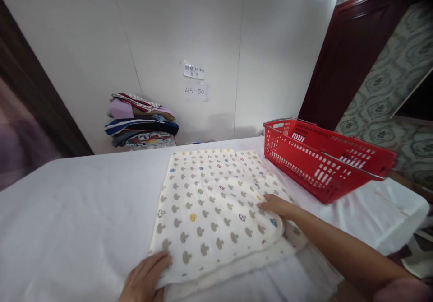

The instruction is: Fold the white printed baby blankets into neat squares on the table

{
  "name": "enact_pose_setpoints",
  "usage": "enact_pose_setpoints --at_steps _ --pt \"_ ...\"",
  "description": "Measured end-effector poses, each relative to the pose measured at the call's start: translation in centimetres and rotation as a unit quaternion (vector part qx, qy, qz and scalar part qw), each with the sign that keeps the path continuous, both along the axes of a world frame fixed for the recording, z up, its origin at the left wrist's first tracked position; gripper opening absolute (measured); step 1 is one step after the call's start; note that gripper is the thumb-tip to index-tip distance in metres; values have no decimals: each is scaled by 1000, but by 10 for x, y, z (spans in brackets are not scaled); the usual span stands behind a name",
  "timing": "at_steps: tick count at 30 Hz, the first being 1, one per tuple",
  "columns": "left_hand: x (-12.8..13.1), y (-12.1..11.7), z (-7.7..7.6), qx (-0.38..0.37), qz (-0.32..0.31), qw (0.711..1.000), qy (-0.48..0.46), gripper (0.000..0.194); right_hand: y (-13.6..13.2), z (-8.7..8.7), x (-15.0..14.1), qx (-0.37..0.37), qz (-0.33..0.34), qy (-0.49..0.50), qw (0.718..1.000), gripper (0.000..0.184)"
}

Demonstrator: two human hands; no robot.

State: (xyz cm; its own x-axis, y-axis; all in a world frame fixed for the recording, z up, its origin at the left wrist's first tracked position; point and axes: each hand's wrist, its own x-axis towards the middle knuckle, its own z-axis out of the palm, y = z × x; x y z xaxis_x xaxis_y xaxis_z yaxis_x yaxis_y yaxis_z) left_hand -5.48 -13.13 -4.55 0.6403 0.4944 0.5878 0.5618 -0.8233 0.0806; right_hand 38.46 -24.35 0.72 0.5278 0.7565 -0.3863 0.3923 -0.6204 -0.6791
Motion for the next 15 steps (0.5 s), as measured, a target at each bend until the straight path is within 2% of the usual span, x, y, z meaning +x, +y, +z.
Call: enact_pose_setpoints --at_steps 2,4,7,9,11,15 --pt "8 -3 17 23 11 1000 14 38 1 10 2 30 -26 104 994 25" --pt "23 -9 36 37 10 999 26 36 6 29 12 98 -65 185 976 24" --pt "46 -21 62 44 -12 998 32 38 8 63 42 164 -96 192 963 19" --pt "57 -29 71 50 -34 998 29 39 0 77 61 199 -111 184 956 20" --pt "60 -34 71 54 -50 997 32 40 -14 76 72 200 -134 171 955 20" --pt "51 -40 54 34 -91 993 61 36 -50 45 68 131 -174 159 963 12"
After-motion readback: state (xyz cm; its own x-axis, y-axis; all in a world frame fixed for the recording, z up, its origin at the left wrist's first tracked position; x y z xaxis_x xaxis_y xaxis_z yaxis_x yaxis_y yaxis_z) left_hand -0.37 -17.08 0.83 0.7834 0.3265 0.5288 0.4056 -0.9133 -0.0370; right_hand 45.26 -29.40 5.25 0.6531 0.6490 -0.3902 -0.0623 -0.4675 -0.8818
